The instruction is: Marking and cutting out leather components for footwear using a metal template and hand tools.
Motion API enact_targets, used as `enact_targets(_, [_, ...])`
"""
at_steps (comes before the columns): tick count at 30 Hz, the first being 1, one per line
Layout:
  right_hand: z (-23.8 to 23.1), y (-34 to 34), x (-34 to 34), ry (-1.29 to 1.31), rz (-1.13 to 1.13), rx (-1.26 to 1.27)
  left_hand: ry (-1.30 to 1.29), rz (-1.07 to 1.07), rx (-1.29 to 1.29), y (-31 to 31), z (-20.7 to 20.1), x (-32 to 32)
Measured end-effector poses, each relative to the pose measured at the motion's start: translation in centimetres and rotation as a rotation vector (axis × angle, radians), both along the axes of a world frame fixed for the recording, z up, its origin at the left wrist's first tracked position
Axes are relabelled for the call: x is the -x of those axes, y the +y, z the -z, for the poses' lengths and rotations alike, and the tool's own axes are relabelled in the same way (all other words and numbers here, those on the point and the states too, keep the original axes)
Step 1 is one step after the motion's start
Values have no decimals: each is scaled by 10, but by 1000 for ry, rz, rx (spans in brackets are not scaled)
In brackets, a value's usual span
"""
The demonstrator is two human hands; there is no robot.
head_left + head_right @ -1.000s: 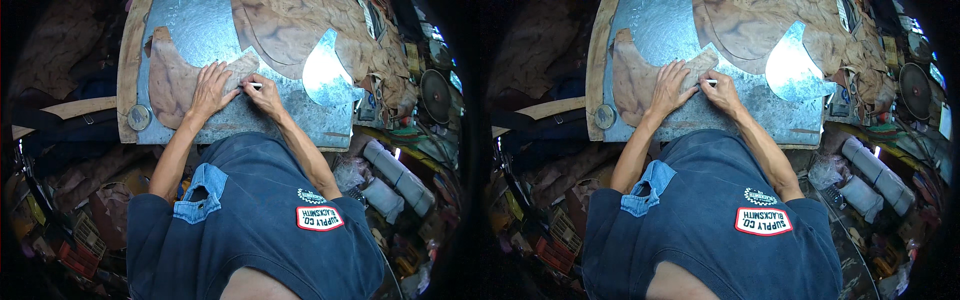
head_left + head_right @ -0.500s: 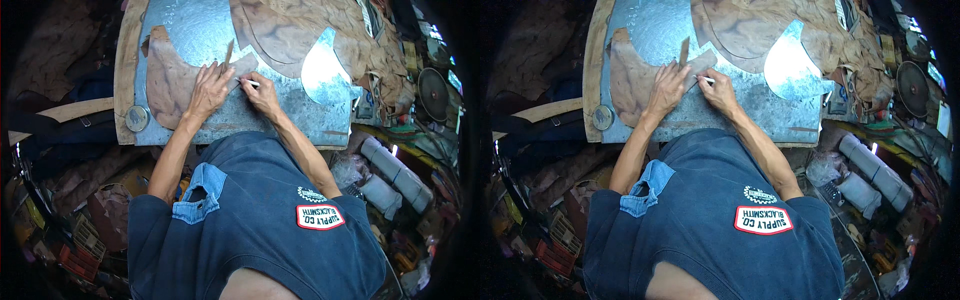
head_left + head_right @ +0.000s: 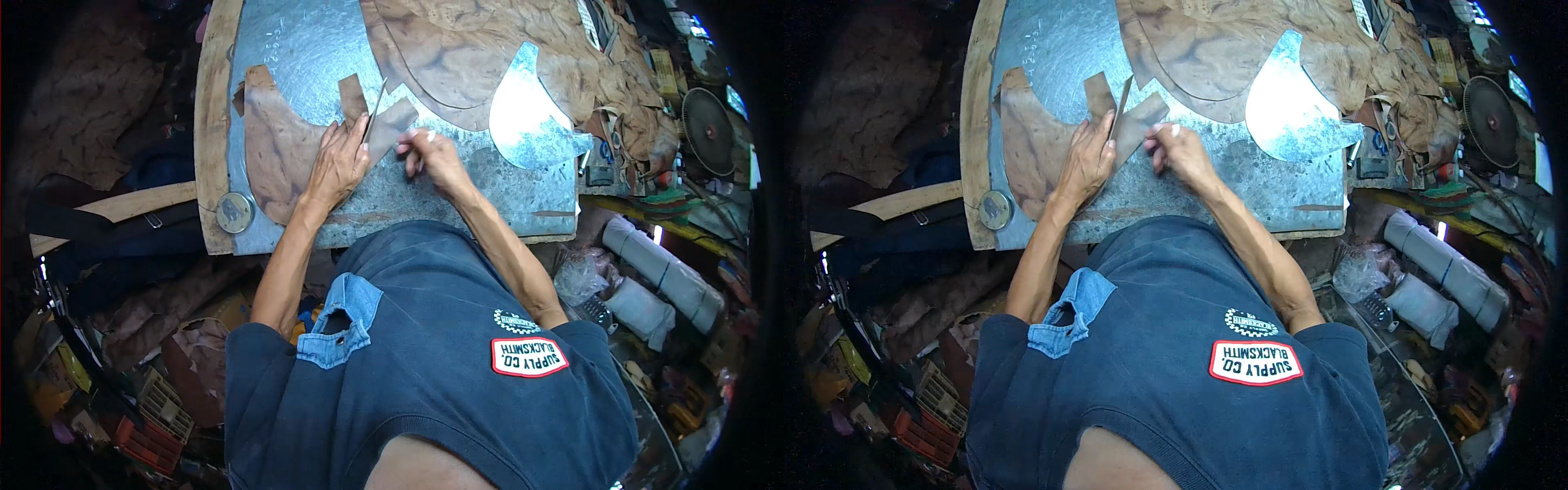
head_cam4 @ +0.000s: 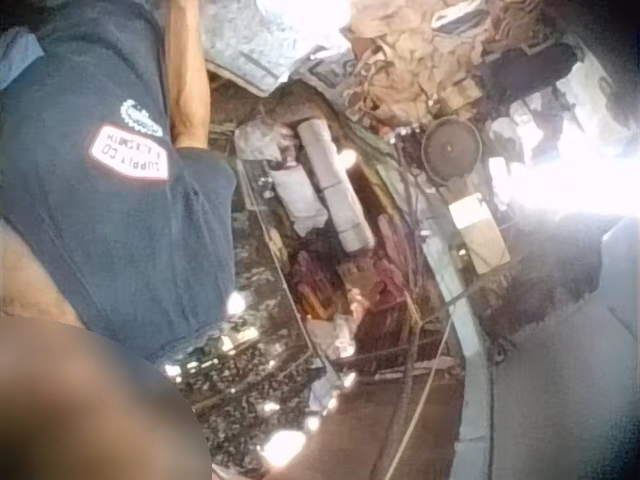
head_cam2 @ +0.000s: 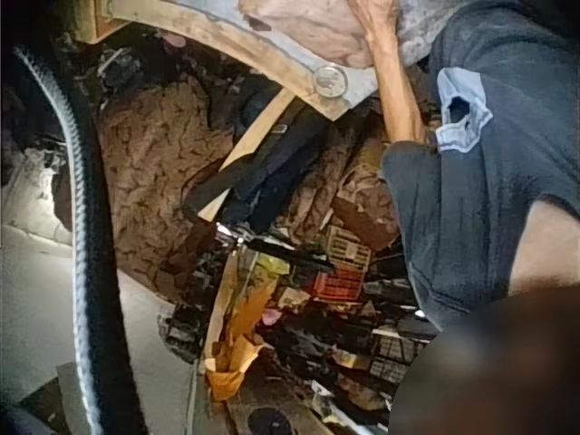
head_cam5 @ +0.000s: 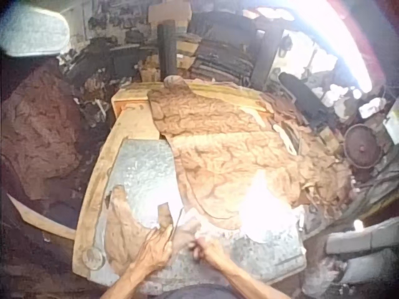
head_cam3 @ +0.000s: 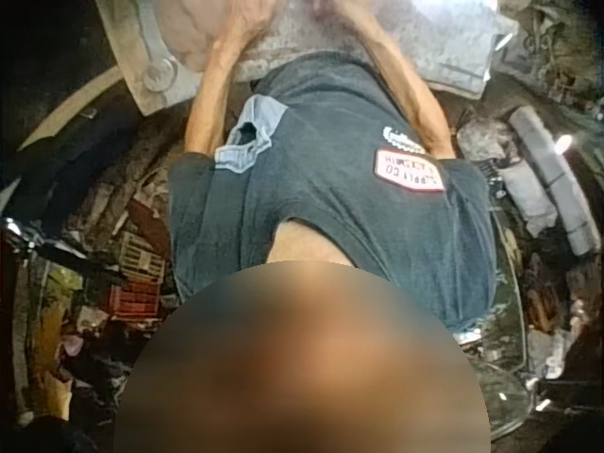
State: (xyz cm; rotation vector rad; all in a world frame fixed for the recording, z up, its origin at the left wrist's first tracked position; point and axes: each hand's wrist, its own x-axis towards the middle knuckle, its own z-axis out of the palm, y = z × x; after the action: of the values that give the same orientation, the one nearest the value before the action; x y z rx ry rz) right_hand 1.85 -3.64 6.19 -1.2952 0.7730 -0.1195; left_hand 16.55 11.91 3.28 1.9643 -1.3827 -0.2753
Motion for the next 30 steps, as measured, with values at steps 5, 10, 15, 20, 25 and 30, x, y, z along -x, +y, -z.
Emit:
enact_targets(5, [-16, 32, -27, 148, -228, 126, 152, -42, 145, 3, -3, 0])
enact_targets(10, [20, 51, -26, 40, -195, 181, 127, -105, 112, 15, -2, -16])
enact_targets(15, [-33, 12, -42, -107, -178, 554, -138, -319, 111, 30, -53, -47])
enact_targets(20, [-78, -126, -55, -286, -187, 791, 105, -453, 458, 45, -64, -62])
enact_targets(25, [-42, -241, -21, 254, 150, 702, -72, -464, 167, 37, -46, -32])
enact_targets(30, [22, -230, 12, 246, 447, 858, -151, -159, -113, 15, -15, 17])
